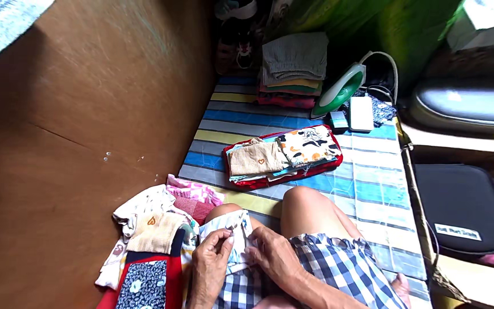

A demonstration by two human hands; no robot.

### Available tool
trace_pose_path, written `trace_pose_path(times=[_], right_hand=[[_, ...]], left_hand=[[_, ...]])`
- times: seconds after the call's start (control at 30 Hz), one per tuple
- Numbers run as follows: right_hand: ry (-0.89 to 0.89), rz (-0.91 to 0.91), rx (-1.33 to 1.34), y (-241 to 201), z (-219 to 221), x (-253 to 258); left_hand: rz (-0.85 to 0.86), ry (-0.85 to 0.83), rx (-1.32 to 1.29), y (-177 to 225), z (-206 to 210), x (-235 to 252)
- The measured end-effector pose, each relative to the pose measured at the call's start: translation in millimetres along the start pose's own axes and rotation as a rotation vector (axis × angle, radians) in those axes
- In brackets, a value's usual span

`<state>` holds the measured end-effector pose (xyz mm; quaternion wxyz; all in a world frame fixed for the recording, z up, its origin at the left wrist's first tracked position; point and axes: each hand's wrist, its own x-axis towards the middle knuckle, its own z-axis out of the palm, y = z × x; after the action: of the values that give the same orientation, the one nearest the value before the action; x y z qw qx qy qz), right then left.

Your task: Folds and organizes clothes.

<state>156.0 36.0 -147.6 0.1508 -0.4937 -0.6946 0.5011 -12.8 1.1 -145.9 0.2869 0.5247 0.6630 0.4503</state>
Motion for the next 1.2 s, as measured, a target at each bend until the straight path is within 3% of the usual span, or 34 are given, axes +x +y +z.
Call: trace_pose_path(times=[0.07, 0.13, 0.23, 0.33, 0.5, 0.8, 1.0, 1.1, 1.2], right_hand=[[-0.008, 0.042, 0.094, 2.0, -2.6, 5.4], [0.089, -0.035, 0.170, 5.8, 2.6, 5.4], [0.294, -0.264, 0.201, 13.9, 13.5, 4.7], [0.398, -0.563, -0.018, 19.8, 20.7, 7.5], [0.278, -0.784, -0.230, 21.6, 25.4, 11.1], [0.123, -0.889, -0.444, 24.3, 29.8, -5.0], [0.297, -0.916, -0.583, 29.3, 23.4, -4.8], [0.401, -0.854, -0.470, 28.3, 11.8, -4.0], [0.495, -0.621, -0.172, 22.1, 3.9, -3.1]], left_hand=[[-0.006, -0.004, 0.001, 0.4, 1.0, -0.3], [-0.013, 0.000, -0.009, 0.7, 1.6, -0.2], [-0.032, 0.009, -0.033, 0.2, 0.7, 1.0], [-0.057, 0.006, -0.033, 1.2, -0.1, 1.2], [0.004, 0.004, 0.008, 1.4, 0.6, 2.2], [0.185, -0.033, 0.180, 1.1, 6.3, -2.2], [0.331, -0.058, 0.331, -5.7, 15.8, -9.0], [0.398, -0.118, 0.377, -8.3, 15.9, -11.2], [0.437, -0.189, 0.417, -13.2, 12.9, -15.6]])
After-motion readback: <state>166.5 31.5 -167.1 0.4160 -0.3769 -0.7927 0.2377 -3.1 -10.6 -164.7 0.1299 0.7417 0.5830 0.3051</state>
